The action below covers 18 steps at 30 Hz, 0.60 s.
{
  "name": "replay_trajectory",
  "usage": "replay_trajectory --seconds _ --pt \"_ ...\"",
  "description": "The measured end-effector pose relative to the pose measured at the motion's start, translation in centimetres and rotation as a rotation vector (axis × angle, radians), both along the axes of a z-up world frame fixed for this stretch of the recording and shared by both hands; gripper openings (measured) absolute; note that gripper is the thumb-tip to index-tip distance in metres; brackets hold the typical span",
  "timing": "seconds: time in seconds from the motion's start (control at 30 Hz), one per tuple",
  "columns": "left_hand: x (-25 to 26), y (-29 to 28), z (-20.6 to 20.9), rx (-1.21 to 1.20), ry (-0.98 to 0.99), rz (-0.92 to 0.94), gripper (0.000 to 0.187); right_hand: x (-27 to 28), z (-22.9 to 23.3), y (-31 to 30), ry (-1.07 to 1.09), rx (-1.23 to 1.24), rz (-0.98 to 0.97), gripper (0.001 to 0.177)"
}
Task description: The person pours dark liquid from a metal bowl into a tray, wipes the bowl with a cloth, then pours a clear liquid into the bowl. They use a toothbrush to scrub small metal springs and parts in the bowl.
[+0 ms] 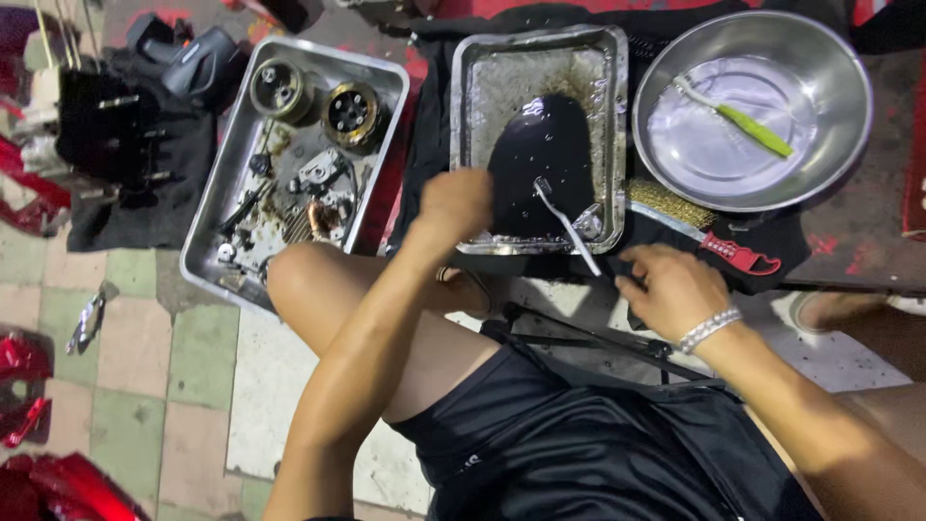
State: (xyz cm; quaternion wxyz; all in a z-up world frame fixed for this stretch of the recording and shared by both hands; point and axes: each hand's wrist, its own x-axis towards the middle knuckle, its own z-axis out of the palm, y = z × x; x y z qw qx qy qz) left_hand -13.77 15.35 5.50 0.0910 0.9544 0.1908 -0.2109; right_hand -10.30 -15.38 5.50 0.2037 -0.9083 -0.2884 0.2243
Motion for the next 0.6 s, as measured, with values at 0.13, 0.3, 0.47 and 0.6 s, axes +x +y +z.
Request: replay_trajectory --seconds 0.13,0.3,0.47,0.6 --pt "0.3 2.0 0.3 -0.178 -0.317 0.120 0.015 0.2 -0.8 0.7 0.000 -0.020 -0.042 0.037" --pt "2.4 -2.9 -3.2 -0.308 -0.345 0.056 0.016 2.1 -1.6 0.5 0.006 -0.065 -0.038 0.033" --pt "3.8 -4.2 -2.9 -0.328 -0.324 0.017 0.016 10.7 -3.8 -4.7 -0.177 -0.131 -0.282 0.023" --pt "4.6 -4.6 -2.0 -0.338 -0.335 -0.004 0.020 19.5 -7.9 -8.2 -0.470 -0.068 -0.388 0.024"
